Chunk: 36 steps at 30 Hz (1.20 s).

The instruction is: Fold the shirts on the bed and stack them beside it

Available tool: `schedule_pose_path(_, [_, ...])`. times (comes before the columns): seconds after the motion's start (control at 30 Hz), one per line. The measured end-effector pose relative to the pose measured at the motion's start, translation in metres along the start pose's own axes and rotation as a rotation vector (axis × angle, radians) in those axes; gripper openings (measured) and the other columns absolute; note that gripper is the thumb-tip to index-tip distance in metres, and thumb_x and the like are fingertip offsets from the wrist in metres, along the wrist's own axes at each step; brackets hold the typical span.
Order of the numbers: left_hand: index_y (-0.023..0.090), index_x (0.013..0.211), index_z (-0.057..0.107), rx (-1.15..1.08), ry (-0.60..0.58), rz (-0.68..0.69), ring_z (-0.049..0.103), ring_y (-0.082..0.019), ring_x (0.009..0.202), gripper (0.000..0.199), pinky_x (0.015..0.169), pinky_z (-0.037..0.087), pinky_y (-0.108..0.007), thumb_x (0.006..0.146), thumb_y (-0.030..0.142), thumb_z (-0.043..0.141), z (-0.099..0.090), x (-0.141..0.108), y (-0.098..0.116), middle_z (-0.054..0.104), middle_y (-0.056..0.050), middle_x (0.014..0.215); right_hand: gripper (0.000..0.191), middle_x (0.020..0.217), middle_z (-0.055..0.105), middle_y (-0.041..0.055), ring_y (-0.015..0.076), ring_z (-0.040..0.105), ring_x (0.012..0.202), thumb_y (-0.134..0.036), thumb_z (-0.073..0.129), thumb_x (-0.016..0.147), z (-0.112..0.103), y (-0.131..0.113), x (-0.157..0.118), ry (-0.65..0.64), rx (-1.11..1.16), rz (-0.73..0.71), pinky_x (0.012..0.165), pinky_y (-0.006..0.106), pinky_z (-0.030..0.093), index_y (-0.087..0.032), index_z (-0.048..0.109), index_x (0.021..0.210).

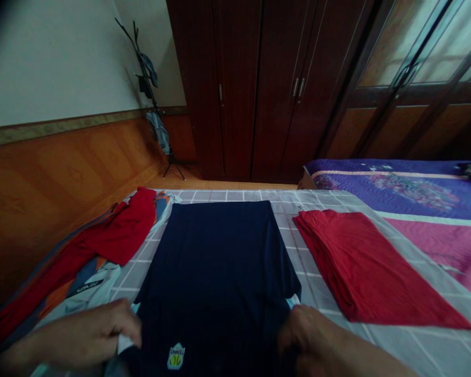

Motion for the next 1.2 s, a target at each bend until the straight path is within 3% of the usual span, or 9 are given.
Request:
schedule_pose_path(0.07, [0.018, 0.073, 0.069, -0.189, -0.019, -0.074, 0.056, -0.014, 0.062, 0.023, 0.058, 0.04, -0.021, 0.077, 0.02, 0.047, -0.041, 0.021, -0.006, 0.064, 0.001, 0.065, 0.026, 0.056, 0.058, -0.003, 0.0089, 0.047, 0.047, -0.007, 0.045, 0.063, -0.024, -0.006, 0.041, -0.279, 0.209, 0.074, 0.043, 0.018, 0.033, -0.019, 0.067, 0.064])
schedule_pose_path(0.17, [0.016, 0.073, 0.068, -0.437, 0.215, -0.109, 0.054, -0.016, 0.062, 0.014, 0.06, 0.039, -0.023, 0.067, 0.024, 0.057, -0.102, 0.054, -0.029, 0.062, 0.0, 0.066, 0.017, 0.05, 0.053, -0.0042, 0.0058, 0.039, 0.042, -0.004, 0.05, 0.056, -0.078, 0.009, 0.109, -0.043, 0.434, 0.271, 0.042, 0.018, 0.029, -0.013, 0.064, 0.059])
schedule_pose_path(0.27, [0.013, 0.092, 0.065, -0.696, 0.479, -0.094, 0.055, -0.015, 0.065, 0.032, 0.062, 0.041, -0.025, 0.061, 0.021, 0.064, -0.132, 0.082, -0.064, 0.063, -0.003, 0.077, 0.011, 0.055, 0.053, -0.0045, 0.0056, 0.044, 0.046, -0.008, 0.053, 0.069, -0.106, 0.037, 0.161, 0.153, 0.451, 0.328, 0.046, 0.018, 0.034, -0.013, 0.063, 0.068])
schedule_pose_path(0.47, [0.018, 0.128, 0.044, -0.785, 0.675, -0.156, 0.059, -0.016, 0.079, 0.067, 0.058, 0.039, -0.021, 0.071, 0.04, 0.071, -0.117, 0.103, -0.117, 0.062, -0.005, 0.098, 0.022, 0.073, 0.056, -0.003, 0.0061, 0.05, 0.053, -0.035, 0.054, 0.092, -0.088, 0.098, 0.19, 0.333, 0.43, 0.489, 0.048, 0.02, 0.043, -0.013, 0.058, 0.091])
schedule_pose_path(0.57, [0.019, 0.133, 0.039, -0.799, 0.682, -0.127, 0.06, -0.018, 0.085, 0.073, 0.06, 0.041, -0.021, 0.072, 0.041, 0.072, -0.113, 0.102, -0.125, 0.061, -0.006, 0.104, 0.015, 0.06, 0.051, -0.0057, 0.0054, 0.044, 0.045, -0.028, 0.057, 0.088, -0.081, 0.111, 0.189, 0.419, 0.442, 0.492, 0.042, 0.017, 0.034, -0.013, 0.058, 0.089])
schedule_pose_path(0.73, [0.019, 0.136, 0.033, -0.771, 0.685, -0.158, 0.061, -0.017, 0.08, 0.079, 0.057, 0.04, -0.021, 0.072, 0.041, 0.073, -0.118, 0.107, -0.126, 0.061, -0.006, 0.098, 0.009, 0.049, 0.049, -0.0067, 0.0061, 0.043, 0.042, -0.019, 0.063, 0.077, -0.084, 0.112, 0.19, 0.476, 0.461, 0.488, 0.041, 0.017, 0.03, -0.013, 0.06, 0.084])
schedule_pose_path(0.87, [0.018, 0.139, 0.024, -0.73, 0.706, -0.23, 0.061, -0.017, 0.074, 0.088, 0.053, 0.04, -0.021, 0.072, 0.048, 0.072, -0.115, 0.107, -0.12, 0.061, -0.005, 0.089, 0.024, 0.049, 0.048, -0.0071, 0.0068, 0.045, 0.042, -0.024, 0.062, 0.079, -0.086, 0.11, 0.189, 0.495, 0.448, 0.498, 0.04, 0.017, 0.032, -0.012, 0.06, 0.099])
schedule_pose_path(1.07, [0.018, 0.14, 0.018, -0.66, 0.66, -0.373, 0.057, -0.014, 0.057, 0.098, 0.049, 0.038, -0.022, 0.068, 0.057, 0.071, -0.088, 0.078, -0.104, 0.058, 0.001, 0.076, 0.062, 0.055, 0.056, -0.0041, 0.0124, 0.054, 0.043, -0.027, 0.062, 0.082, -0.087, 0.106, 0.162, 0.478, 0.418, 0.583, 0.039, 0.021, 0.041, -0.007, 0.034, 0.134])
schedule_pose_path(1.2, [0.013, 0.135, 0.024, -0.648, 0.703, -0.417, 0.058, -0.017, 0.057, 0.104, 0.047, 0.035, -0.023, 0.058, 0.064, 0.073, -0.07, 0.061, -0.108, 0.06, 0.001, 0.071, 0.06, 0.058, 0.061, -0.0003, 0.0153, 0.058, 0.043, -0.025, 0.061, 0.082, -0.075, 0.097, 0.129, 0.37, 0.408, 0.629, 0.037, 0.022, 0.042, -0.008, 0.034, 0.133])
Point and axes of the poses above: each hand's wrist, its own x-axis towards the middle knuckle, its own z-axis out of the palm, y = z × x, the point moved 4 cm from there along x, towards the middle knuckle
